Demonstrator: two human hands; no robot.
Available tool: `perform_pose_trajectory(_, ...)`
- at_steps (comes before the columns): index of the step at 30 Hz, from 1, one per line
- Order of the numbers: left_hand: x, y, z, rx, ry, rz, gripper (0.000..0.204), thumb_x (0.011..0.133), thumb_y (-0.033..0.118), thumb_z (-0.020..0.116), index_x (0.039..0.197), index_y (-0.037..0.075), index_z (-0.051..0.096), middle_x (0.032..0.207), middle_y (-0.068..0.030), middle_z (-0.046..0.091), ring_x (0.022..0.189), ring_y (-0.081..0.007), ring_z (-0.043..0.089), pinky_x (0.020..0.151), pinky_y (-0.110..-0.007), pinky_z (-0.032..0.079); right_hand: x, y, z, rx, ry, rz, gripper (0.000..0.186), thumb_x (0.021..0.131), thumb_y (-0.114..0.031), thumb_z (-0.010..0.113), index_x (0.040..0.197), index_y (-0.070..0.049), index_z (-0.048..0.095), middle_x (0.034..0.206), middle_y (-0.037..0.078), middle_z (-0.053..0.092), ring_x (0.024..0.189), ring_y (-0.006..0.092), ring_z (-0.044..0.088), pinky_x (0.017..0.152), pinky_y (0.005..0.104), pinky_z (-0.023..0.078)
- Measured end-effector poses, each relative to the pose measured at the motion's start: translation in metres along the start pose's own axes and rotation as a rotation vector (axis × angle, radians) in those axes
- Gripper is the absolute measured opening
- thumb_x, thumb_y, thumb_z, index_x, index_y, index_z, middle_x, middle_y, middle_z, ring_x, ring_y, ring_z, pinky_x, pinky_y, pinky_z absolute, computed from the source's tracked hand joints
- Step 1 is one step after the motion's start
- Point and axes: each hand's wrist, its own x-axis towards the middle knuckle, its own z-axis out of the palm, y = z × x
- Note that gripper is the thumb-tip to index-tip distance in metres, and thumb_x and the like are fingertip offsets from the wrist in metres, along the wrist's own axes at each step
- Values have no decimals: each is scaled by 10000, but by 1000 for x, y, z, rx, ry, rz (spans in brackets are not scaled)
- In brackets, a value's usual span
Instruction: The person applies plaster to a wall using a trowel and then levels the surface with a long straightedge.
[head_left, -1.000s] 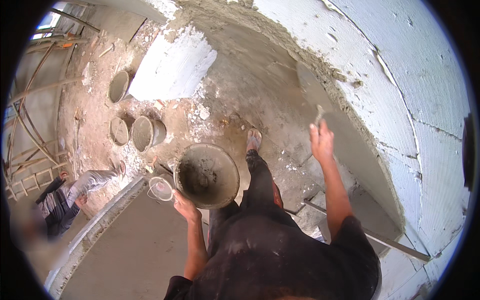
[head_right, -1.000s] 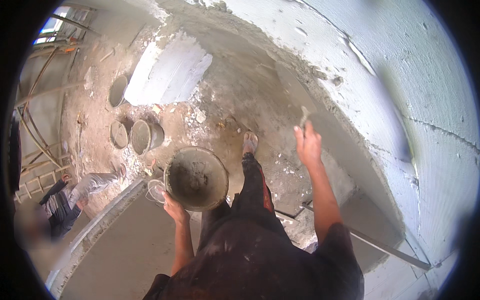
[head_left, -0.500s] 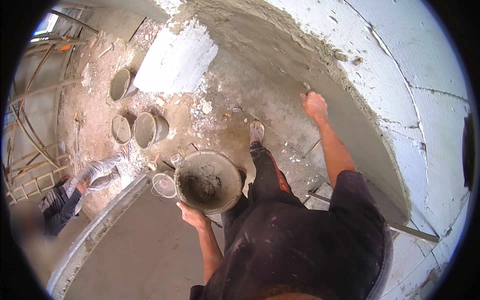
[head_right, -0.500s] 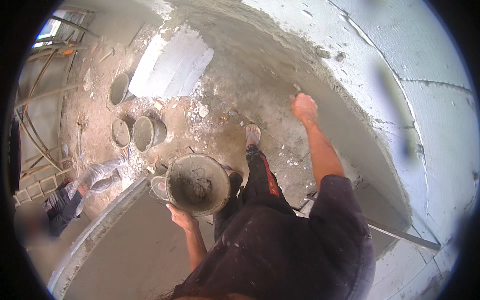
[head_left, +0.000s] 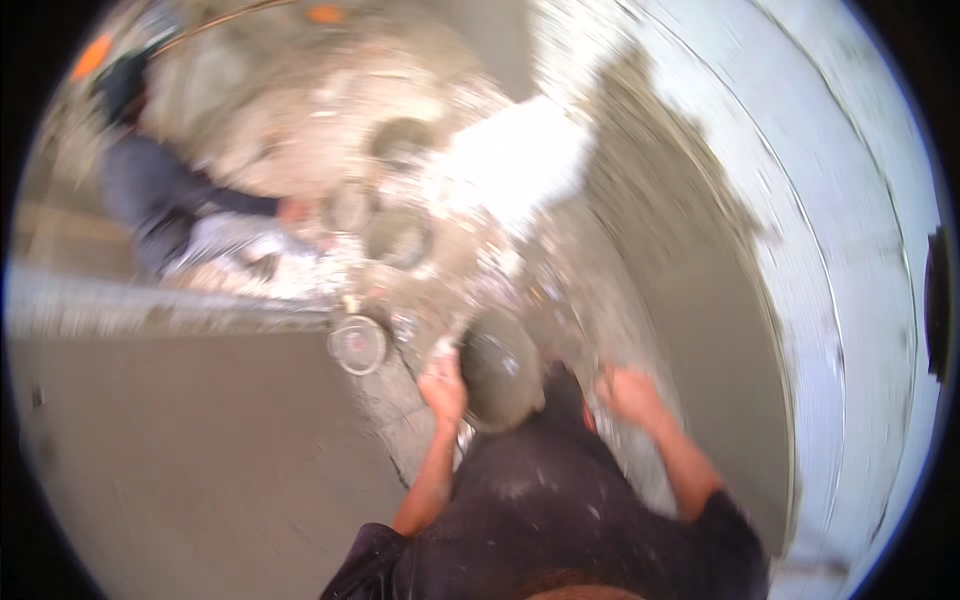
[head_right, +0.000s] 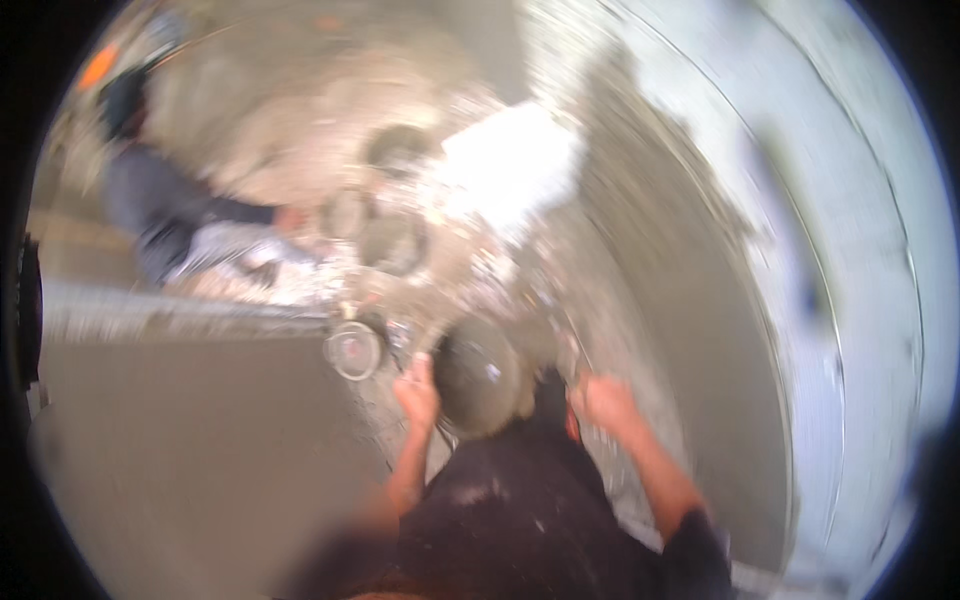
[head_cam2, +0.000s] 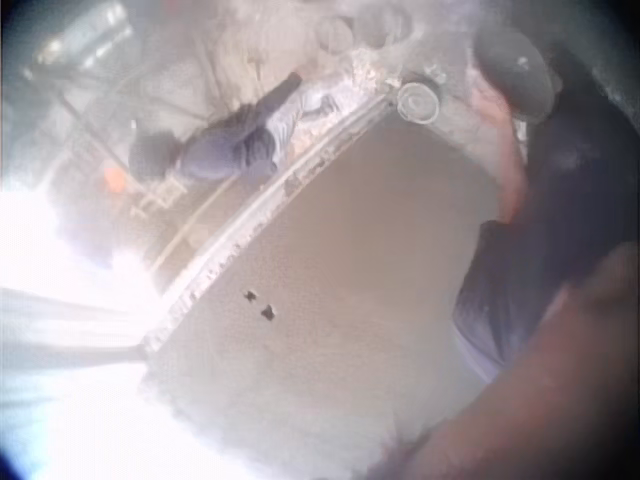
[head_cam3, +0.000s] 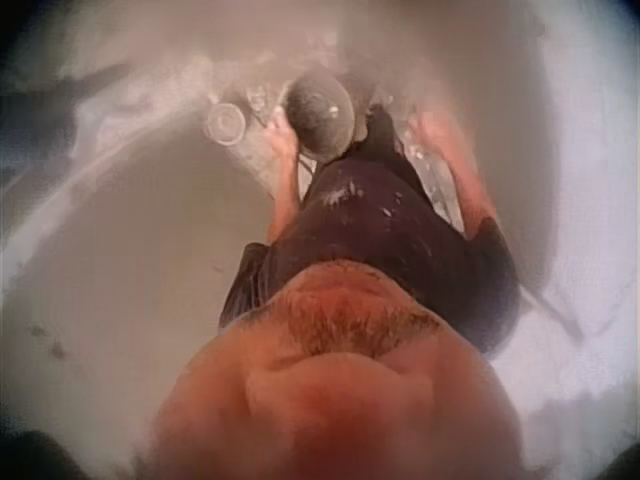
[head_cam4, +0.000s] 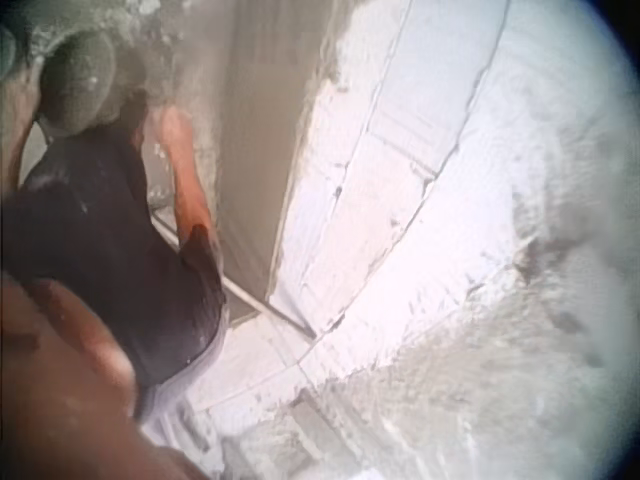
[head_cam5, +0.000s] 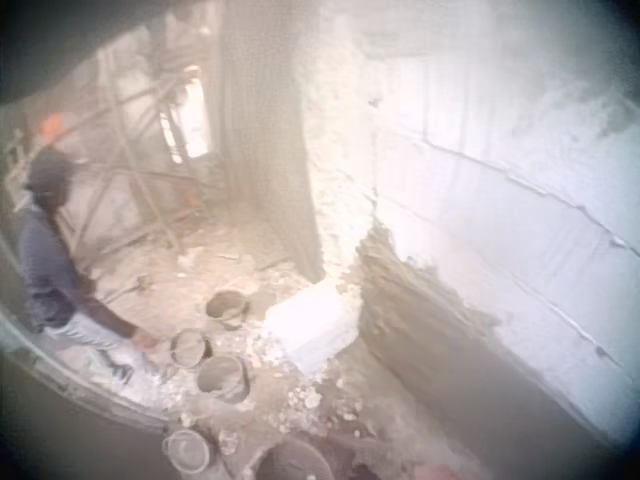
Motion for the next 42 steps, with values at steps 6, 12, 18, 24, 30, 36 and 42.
perform_pose_trajectory(6, 1, 66, -40, -59, -71, 238, 469, 935, 395, 556, 838, -49, 675, 686, -285, 591, 634, -420, 611, 603, -457, 458, 36, -110, 56, -233, 245, -252, 318, 874, -334, 593, 958, -29, 625, 770, 226, 655, 719, 406, 652, 676, 505, 519)
perform_pose_trajectory(12, -5, 67, -105, -70, -12, 244, 469, 946, 372, 550, 747, -41, 645, 646, -278, 561, 598, -445, 554, 568, -461, 425, -4, -156, 0, -406, 216, -336, 331, 900, -323, 552, 898, -8, 654, 774, 228, 665, 733, 409, 659, 666, 480, 530)
perform_pose_trajectory(18, -14, 103, -135, -107, -123, 431, 454, 928, 336, 585, 684, -44, 628, 645, -286, 547, 570, -428, 543, 548, -455, 413, 0, -145, 8, -362, 71, -417, 368, 824, -331, 664, 889, 29, 627, 834, 258, 651, 808, 421, 646, 706, 495, 513)
perform_pose_trajectory(24, 8, 70, -144, -116, -42, 424, 440, 923, 290, 596, 651, -55, 599, 555, -248, 528, 450, -313, 496, 486, -450, 362, 44, -174, 11, -513, -81, -594, 198, 793, -175, 627, 822, 18, 661, 832, 236, 658, 795, 402, 642, 729, 480, 508)
perform_pose_trajectory(30, 16, 60, -161, -199, 105, 247, 420, 954, 280, 562, 745, -75, 640, 477, -84, 397, 495, -124, 360, 459, -358, 336, -6, -209, -40, -531, 213, -442, 189, 818, -178, 614, 852, 5, 647, 805, 215, 670, 790, 367, 671, 665, 456, 531)
perform_pose_trajectory(36, 9, 78, -168, -65, 301, 641, 200, 903, 150, 568, 846, -20, 656, 866, -233, 639, 832, -424, 581, 760, -499, 438, -1, -203, 20, -492, 277, -728, 176, 784, -198, 615, 814, -25, 621, 795, 179, 640, 801, 353, 645, 697, 437, 519)
perform_pose_trajectory(42, -6, 67, -178, -188, 144, 234, 381, 954, 260, 538, 765, -58, 626, 549, -196, 499, 473, -248, 453, 513, -404, 377, -2, -215, 45, -223, -181, -520, 397, 824, -341, 677, 1029, -2, 649, 858, 257, 652, 857, 428, 630, 750, 482, 511)
